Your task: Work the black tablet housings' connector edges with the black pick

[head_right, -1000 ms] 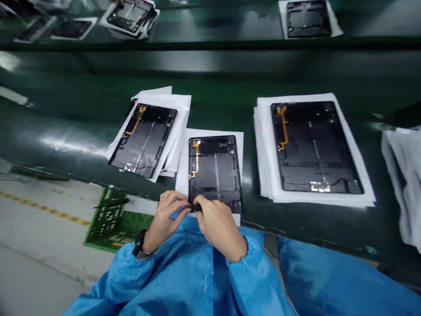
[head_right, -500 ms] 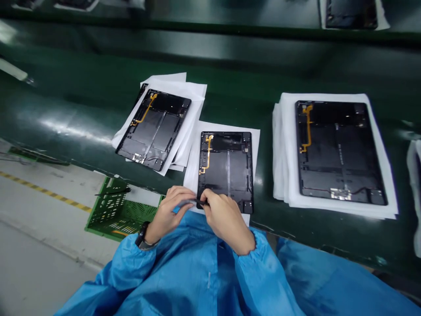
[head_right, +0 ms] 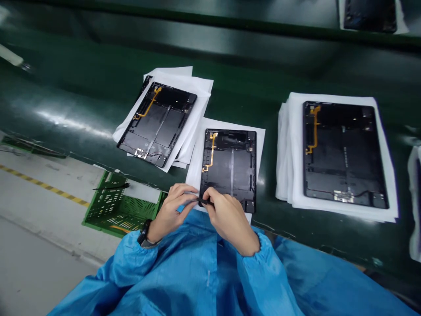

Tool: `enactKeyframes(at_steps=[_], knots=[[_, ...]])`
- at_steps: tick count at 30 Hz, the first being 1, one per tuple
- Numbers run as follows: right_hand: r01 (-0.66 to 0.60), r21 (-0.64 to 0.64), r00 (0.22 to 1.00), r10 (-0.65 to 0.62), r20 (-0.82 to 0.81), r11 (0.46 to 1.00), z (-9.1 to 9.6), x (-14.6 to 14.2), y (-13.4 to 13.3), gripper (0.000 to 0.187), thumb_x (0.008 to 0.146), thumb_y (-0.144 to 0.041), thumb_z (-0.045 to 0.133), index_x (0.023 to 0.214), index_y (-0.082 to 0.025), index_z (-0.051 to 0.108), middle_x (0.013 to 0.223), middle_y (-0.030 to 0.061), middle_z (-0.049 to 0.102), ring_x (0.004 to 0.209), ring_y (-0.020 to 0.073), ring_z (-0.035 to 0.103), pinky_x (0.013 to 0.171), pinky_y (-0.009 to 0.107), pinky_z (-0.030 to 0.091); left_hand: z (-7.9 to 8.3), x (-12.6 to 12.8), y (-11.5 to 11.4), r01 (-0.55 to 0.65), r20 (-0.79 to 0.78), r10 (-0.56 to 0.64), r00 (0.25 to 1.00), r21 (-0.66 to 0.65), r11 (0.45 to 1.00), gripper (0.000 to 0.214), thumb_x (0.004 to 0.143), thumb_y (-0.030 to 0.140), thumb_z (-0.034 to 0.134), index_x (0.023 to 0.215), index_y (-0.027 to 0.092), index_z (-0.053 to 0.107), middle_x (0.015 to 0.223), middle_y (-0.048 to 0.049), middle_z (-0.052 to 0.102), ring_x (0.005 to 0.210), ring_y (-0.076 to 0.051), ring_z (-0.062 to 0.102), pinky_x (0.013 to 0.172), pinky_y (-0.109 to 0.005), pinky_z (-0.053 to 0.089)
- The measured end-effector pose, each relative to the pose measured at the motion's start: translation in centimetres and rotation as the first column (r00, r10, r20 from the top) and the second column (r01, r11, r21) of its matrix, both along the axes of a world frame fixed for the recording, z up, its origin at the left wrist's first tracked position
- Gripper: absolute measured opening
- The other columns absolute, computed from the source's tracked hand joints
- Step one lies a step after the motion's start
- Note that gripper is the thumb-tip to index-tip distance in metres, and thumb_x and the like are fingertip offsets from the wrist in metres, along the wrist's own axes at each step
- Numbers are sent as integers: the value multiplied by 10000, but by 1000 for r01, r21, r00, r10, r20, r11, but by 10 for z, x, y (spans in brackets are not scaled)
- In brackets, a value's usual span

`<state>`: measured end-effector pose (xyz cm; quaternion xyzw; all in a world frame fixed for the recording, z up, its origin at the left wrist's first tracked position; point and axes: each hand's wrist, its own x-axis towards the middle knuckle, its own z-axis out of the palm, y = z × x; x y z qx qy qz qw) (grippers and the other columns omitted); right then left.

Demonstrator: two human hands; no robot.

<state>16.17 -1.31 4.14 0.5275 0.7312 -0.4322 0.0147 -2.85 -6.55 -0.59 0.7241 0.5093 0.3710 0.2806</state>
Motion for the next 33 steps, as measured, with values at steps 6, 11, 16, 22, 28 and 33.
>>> enactKeyframes(at_steps=[6, 11, 16, 22, 28, 33], knots=[[-3, 16, 997, 2, 82, 1000, 1, -5, -1, 130, 961, -166, 534, 1023, -247, 614, 895, 9, 766, 840, 217, 695, 679, 280, 334, -1, 1, -1, -9, -4, 9, 1000, 12, 1000, 80, 992, 137, 604, 1033, 196, 639, 1143, -74, 678, 1102, -206, 582, 949, -385, 448], [41, -11, 994, -40, 105, 999, 1, -9, 4, 52, 958, -210, 569, 967, -242, 609, 859, 9, 755, 805, 204, 684, 657, 278, 329, -2, 2, -3, -19, 9, 19, 1000, 7, 1000, 106, 990, 133, 610, 1059, 203, 650, 1137, -69, 682, 1099, -202, 589, 952, -385, 456], [56, -52, 997, -52, 64, 997, 0, -9, 13, 55, 949, -226, 591, 897, -239, 600, 852, 10, 744, 800, 195, 670, 674, 278, 346, -2, 3, -3, -62, 57, 60, 997, 19, 998, 178, 988, 114, 594, 1125, 214, 648, 1170, -75, 680, 1131, -202, 591, 990, -395, 479], [-32, -78, 999, 30, -22, 996, 3, -3, 15, 38, 949, -225, 579, 930, -245, 606, 814, -4, 730, 761, 192, 641, 670, 279, 352, 0, 3, -2, -60, 35, 59, 998, 30, 998, 146, 985, 122, 595, 1083, 216, 646, 1198, -87, 675, 1141, -220, 587, 988, -419, 501], [-39, -52, 999, 39, -7, 998, 3, -1, 13, 65, 949, -219, 578, 923, -244, 632, 839, -2, 734, 774, 188, 645, 682, 275, 352, 1, 3, -3, -38, -17, 38, 999, 13, 999, 132, 973, 119, 615, 1071, 206, 632, 1235, -96, 654, 1168, -230, 561, 1005, -429, 481], [-57, -54, 998, 55, -40, 997, 2, -1, 15, 106, 971, -220, 538, 928, -242, 632, 839, 3, 732, 788, 189, 649, 691, 273, 362, 2, 4, -4, -40, -21, 40, 999, 6, 999, 141, 967, 121, 629, 1075, 209, 644, 1223, -88, 646, 1164, -227, 556, 1000, -420, 480]])
